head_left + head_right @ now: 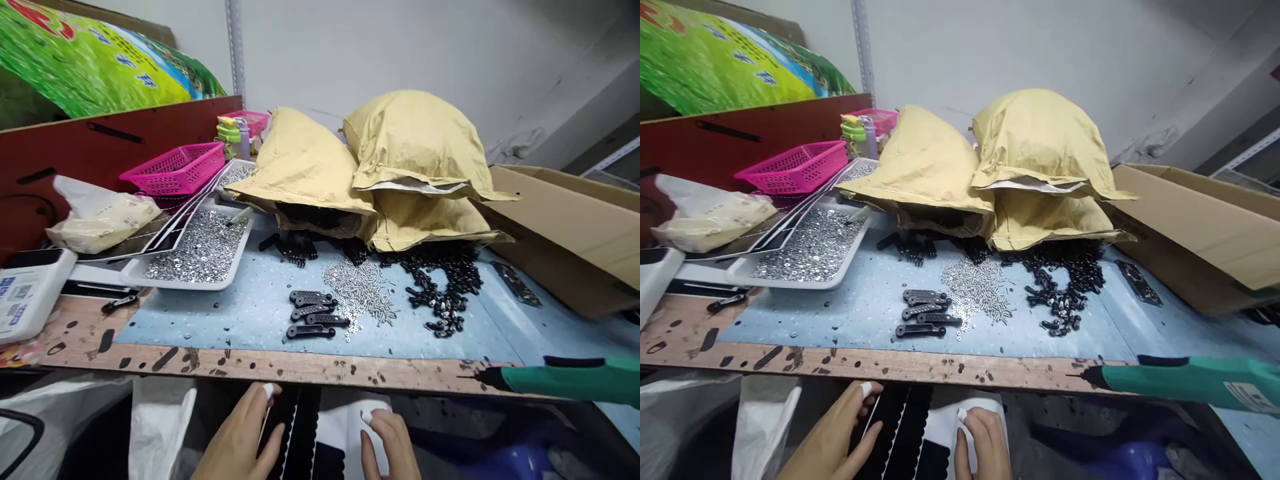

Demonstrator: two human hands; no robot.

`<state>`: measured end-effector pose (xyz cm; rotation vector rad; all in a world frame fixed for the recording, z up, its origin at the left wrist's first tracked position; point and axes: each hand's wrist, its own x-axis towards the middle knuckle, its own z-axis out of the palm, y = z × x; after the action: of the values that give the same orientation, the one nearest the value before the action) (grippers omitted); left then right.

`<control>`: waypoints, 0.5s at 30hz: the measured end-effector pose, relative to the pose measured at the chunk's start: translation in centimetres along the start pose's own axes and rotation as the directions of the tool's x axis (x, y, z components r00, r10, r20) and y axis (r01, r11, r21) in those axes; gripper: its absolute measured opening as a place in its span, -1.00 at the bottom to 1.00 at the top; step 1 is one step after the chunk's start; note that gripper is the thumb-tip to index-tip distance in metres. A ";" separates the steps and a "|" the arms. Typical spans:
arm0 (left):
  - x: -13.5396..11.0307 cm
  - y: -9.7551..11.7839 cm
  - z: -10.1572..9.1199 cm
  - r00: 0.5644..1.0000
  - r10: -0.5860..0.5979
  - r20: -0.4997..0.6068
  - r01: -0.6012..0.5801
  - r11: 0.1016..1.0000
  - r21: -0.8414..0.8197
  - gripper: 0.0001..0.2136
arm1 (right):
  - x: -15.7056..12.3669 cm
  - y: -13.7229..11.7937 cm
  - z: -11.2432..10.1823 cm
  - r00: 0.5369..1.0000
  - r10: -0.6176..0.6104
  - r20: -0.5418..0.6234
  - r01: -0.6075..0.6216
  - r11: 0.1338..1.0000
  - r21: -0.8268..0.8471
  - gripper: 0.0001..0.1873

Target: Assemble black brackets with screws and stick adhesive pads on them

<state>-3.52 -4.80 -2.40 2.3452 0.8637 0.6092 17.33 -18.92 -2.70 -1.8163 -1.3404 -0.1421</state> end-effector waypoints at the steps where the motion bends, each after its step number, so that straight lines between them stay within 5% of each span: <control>1: -1.1 -0.4 0.4 0.997 -0.070 0.030 0.071 0.997 -0.027 -0.69 | -1.0 0.2 -0.2 0.999 0.026 0.023 -0.026 1.000 0.000 -0.81; 5: -3.1 -1.3 2.4 0.943 -0.318 0.103 0.331 0.929 -0.164 -0.56 | -3.7 0.9 -0.6 0.983 0.047 0.175 -0.042 0.999 -0.031 -0.76; 7: -3.0 -0.8 3.2 0.881 -0.422 0.214 0.472 0.814 -0.338 -0.54 | -4.9 0.9 -0.5 0.967 0.007 0.253 -0.005 1.000 -0.008 -0.71; 11: -2.5 1.6 3.7 0.746 -0.324 0.582 0.664 0.432 -0.611 -0.62 | -7.3 0.8 -0.3 0.984 0.068 0.162 -0.079 0.995 0.058 -0.77; 15: -2.9 4.0 3.6 0.540 -0.296 0.788 0.811 -0.068 -0.581 -0.77 | -9.6 0.5 -0.5 0.974 0.225 0.020 -0.225 0.963 0.145 -0.78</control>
<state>-1.67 -10.54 -3.11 0.6518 0.8101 0.0588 13.91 -26.26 -7.82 -1.8285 -1.1064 0.0798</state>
